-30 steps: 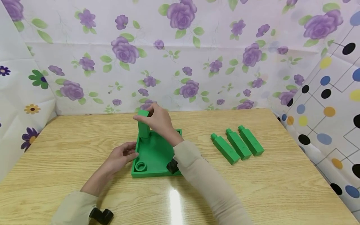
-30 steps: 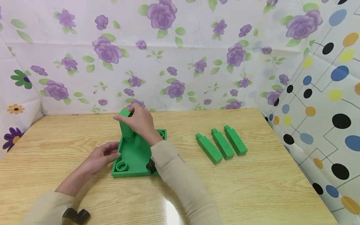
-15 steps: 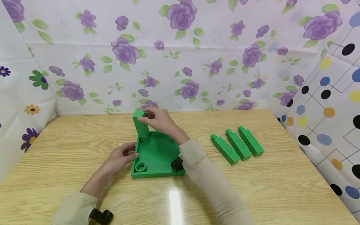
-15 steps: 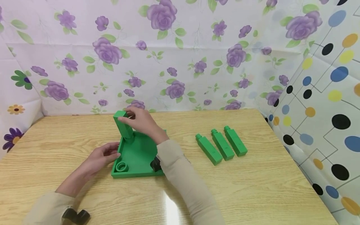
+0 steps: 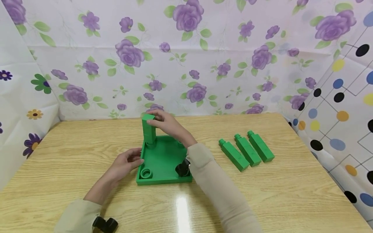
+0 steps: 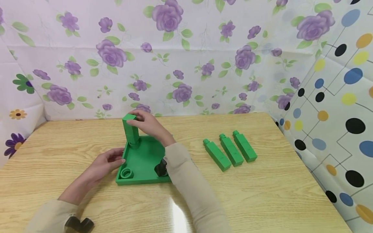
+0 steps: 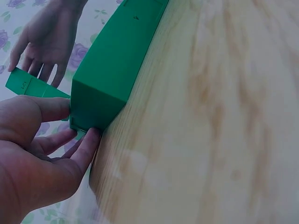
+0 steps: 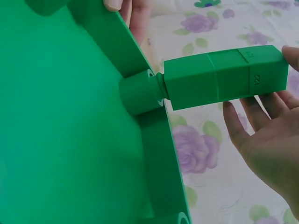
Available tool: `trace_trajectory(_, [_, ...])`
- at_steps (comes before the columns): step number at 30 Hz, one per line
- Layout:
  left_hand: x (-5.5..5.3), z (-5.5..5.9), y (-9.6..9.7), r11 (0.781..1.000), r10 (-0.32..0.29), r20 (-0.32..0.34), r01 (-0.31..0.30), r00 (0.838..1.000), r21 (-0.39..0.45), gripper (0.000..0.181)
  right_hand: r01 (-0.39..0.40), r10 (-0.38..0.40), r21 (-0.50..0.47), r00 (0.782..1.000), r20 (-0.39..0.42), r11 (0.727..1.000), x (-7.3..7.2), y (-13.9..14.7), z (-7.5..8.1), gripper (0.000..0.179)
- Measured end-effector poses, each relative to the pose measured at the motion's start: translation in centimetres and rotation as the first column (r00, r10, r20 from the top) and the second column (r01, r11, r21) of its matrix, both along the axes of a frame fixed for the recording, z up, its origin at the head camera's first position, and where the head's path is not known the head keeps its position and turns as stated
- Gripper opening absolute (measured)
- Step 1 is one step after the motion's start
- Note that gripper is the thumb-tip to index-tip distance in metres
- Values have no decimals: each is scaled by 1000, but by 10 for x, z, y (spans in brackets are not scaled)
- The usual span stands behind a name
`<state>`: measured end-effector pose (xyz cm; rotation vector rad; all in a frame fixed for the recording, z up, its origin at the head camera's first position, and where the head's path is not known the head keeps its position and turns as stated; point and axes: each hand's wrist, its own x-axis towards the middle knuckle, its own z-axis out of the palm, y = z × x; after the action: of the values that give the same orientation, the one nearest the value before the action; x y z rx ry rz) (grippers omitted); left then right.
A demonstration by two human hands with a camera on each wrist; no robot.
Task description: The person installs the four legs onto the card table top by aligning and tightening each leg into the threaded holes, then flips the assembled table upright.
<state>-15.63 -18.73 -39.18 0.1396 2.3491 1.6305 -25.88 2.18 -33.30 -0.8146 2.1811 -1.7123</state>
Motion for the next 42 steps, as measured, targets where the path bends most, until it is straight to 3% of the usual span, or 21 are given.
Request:
trace_trajectory(3, [0, 0, 0, 1000, 3, -1, -3, 1000, 0, 54, -1, 2, -40, 999, 33, 999, -2, 0, -2, 47])
trace_trajectory(7, [1, 0, 0, 1000, 4, 0, -4, 1000, 4, 55, 14, -13, -42, 1000, 19, 999, -2, -2, -2, 48])
trace_trajectory(16, [0, -1, -1, 1000, 5, -6, -5, 1000, 1, 55, 110, -102, 60, 987, -126, 992, 8, -15, 4, 51])
trace_trajectory(21, [0, -1, -1, 1000, 0, -4, 1, 1000, 6, 55, 190, -180, 50, 971, -158, 980, 14, -22, 3, 53])
trace_trajectory(26, [-1, -1, -1, 1000, 1, -2, -1, 1000, 3, 55, 275, -269, 11, 948, -173, 962, 18, -26, -1, 47])
trace_trajectory(37, [0, -1, 0, 1000, 2, -1, -2, 1000, 16, 55, 434, -419, -6, 866, -274, 901, 23, -35, -6, 42])
trace_trajectory(42, [0, 0, 0, 1000, -3, -5, 3, 1000, 17, 55, 457, -442, -14, 853, -277, 890, 24, -37, -6, 42])
